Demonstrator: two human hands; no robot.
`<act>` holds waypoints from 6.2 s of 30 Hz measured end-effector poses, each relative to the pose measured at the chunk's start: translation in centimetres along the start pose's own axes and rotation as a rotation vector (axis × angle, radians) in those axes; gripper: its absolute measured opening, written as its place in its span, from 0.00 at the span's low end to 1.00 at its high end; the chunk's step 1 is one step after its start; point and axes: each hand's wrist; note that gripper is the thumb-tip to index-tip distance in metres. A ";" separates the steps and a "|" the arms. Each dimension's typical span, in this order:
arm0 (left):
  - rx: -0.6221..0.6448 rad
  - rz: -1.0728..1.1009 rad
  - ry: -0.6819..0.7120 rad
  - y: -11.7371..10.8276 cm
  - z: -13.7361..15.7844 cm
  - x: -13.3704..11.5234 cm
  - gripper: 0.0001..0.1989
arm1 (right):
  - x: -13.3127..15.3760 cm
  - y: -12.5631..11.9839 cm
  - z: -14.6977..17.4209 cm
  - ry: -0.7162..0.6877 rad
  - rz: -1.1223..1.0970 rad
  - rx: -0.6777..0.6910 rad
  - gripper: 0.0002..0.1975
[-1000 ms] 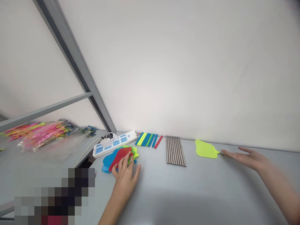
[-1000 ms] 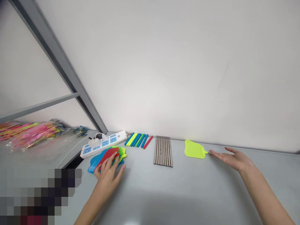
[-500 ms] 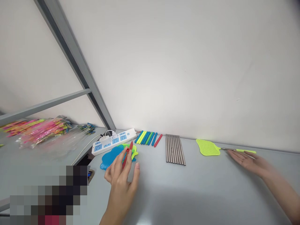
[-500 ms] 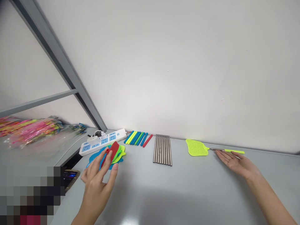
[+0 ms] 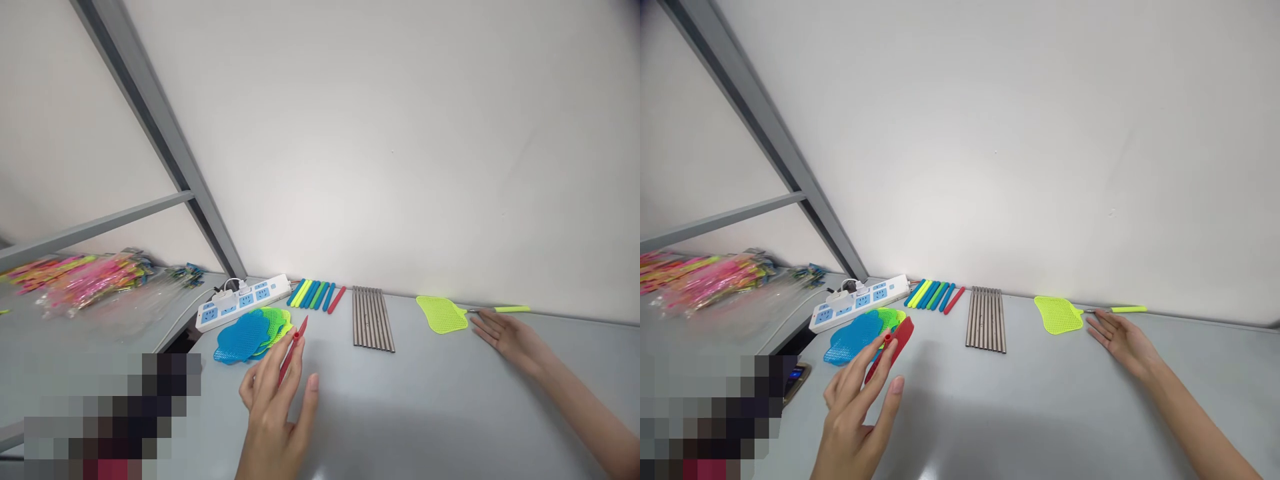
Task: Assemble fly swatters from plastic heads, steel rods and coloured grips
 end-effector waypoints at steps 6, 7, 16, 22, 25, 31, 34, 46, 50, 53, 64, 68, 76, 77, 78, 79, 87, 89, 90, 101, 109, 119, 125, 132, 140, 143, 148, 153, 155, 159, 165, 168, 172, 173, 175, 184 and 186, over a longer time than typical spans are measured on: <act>0.046 0.063 -0.010 0.5 0.5 0.3 0.22 | -0.6 2.2 1.7 -0.031 0.170 -0.010 0.10; 0.066 0.076 -0.010 0.5 0.6 0.3 0.22 | -0.9 3.0 2.6 -0.033 0.188 0.017 0.10; 0.198 0.245 -0.040 1.3 1.3 -1.1 0.19 | -5.1 12.9 10.4 0.232 0.438 0.555 0.20; 0.148 0.359 -0.030 0.3 1.2 -0.5 0.17 | -7.5 13.9 9.2 0.193 0.579 0.536 0.22; 0.122 0.382 -0.016 -0.1 1.3 -0.2 0.17 | -7.6 13.0 9.0 0.225 0.630 0.590 0.24; 0.071 0.408 0.042 0.2 1.3 -0.2 0.15 | -6.8 11.1 8.4 0.205 0.660 0.455 0.24; 0.064 0.409 0.071 0.7 1.1 -0.4 0.15 | -6.7 10.5 8.1 0.179 0.636 0.382 0.23; -0.096 0.331 0.121 0.5 0.9 0.8 0.16 | -7.7 12.8 6.4 -0.047 0.933 0.348 0.23; 0.005 0.339 0.261 1.2 1.2 1.0 0.19 | -7.9 13.0 6.0 -0.077 0.984 0.334 0.16; 0.152 0.355 0.290 2.1 1.5 0.4 0.18 | -7.6 12.1 6.1 -0.100 1.056 0.262 0.12; 0.712 0.394 0.252 7.8 6.8 -2.9 0.15 | -6.9 5.4 7.2 -0.380 1.262 -0.025 0.14; 0.849 0.429 0.223 7.3 5.5 -2.3 0.18 | -6.8 3.5 7.8 -0.347 1.019 -0.066 0.16; 0.901 0.168 0.088 6.0 5.3 1.8 0.44 | -6.1 2.8 8.5 -0.156 0.258 0.019 0.11; 0.876 0.173 0.090 6.1 5.4 1.7 0.43 | -6.0 3.1 8.6 -0.149 0.198 0.012 0.10; 0.839 0.177 0.086 6.1 5.4 1.6 0.41 | -6.0 3.5 8.8 -0.139 0.143 0.016 0.09; 0.792 0.174 0.070 6.3 5.3 1.3 0.42 | -6.0 4.0 9.0 -0.135 0.094 0.023 0.08; 0.594 0.221 -0.106 8.0 4.1 0.1 0.48 | -8.0 9.3 9.6 -0.138 -0.074 0.107 0.10; 0.581 0.241 -0.171 8.1 3.6 0.3 0.45 | -8.4 10.0 9.0 -0.154 -0.126 0.113 0.11; 0.565 0.256 -0.198 8.2 3.2 0.4 0.42 | -8.5 10.2 8.6 -0.170 -0.153 0.115 0.12; 0.439 0.349 -0.122 11.5 -0.1 -0.6 0.16 | -7.5 8.7 7.1 -0.135 -0.268 0.181 0.13; 0.454 0.351 -0.090 11.4 0.4 -0.5 0.14 | -7.8 9.8 8.3 -0.140 -0.127 0.258 0.13; 0.450 0.398 -0.109 11.2 0.3 -0.7 0.14 | -7.8 9.6 8.4 -0.165 -0.086 0.247 0.13; 0.457 0.420 -0.124 11.1 0.2 -0.5 0.11 | -7.9 9.8 8.6 -0.198 -0.059 0.259 0.13; 0.468 0.429 -0.197 11.3 0.2 -0.3 0.11 | -8.2 10.0 9.1 -0.200 0.012 0.313 0.11; 0.460 0.412 -0.244 11.3 0.6 -0.1 0.13 | -8.2 9.4 8.5 -0.172 -0.135 0.249 0.10; 0.450 0.397 -0.229 11.3 0.6 -0.2 0.13 | -8.3 9.7 8.8 -0.141 -0.111 0.304 0.10; 0.443 0.367 -0.220 11.3 0.6 -0.2 0.13 | -8.6 9.8 8.8 -0.159 -0.146 0.291 0.10; 0.442 0.363 -0.226 11.4 0.6 -0.2 0.14 | -8.7 9.5 8.5 -0.152 -0.201 0.325 0.08; 0.442 0.345 -0.223 11.4 0.6 -0.3 0.15 | -8.7 9.5 8.5 -0.155 -0.198 0.333 0.08; 0.443 0.273 -0.217 11.3 0.7 -0.4 0.16 | -8.7 9.6 8.7 -0.159 -0.192 0.349 0.09; 0.439 0.199 -0.193 11.0 1.0 -0.4 0.17 | -8.6 9.7 9.1 -0.183 -0.157 0.372 0.09; 0.443 0.203 -0.190 10.8 1.1 -0.3 0.17 | -8.6 9.7 9.4 -0.232 -0.131 0.374 0.10; 0.474 0.220 -0.208 10.9 1.0 -0.1 0.19 | -8.8 9.8 9.6 -0.288 -0.107 0.377 0.10; 0.486 0.221 -0.208 10.9 1.0 -0.1 0.19 | -8.8 9.8 9.6 -0.290 -0.102 0.382 0.10; 0.505 0.219 -0.205 11.0 0.9 0.0 0.19 | -8.8 9.8 9.7 -0.284 -0.095 0.394 0.10; 0.608 0.253 -0.193 10.7 0.5 1.4 0.18 | -9.2 10.2 10.3 -0.202 -0.030 0.392 0.11; 0.638 0.283 -0.183 10.6 0.3 1.8 0.16 | -9.5 10.5 10.4 -0.196 -0.027 0.397 0.11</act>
Point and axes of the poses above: each hand's wrist, its own z-axis away from the middle knuckle, its own y-axis out of the palm, x = y × z, and after that the axes turned 3 degrees about -z, right-handed
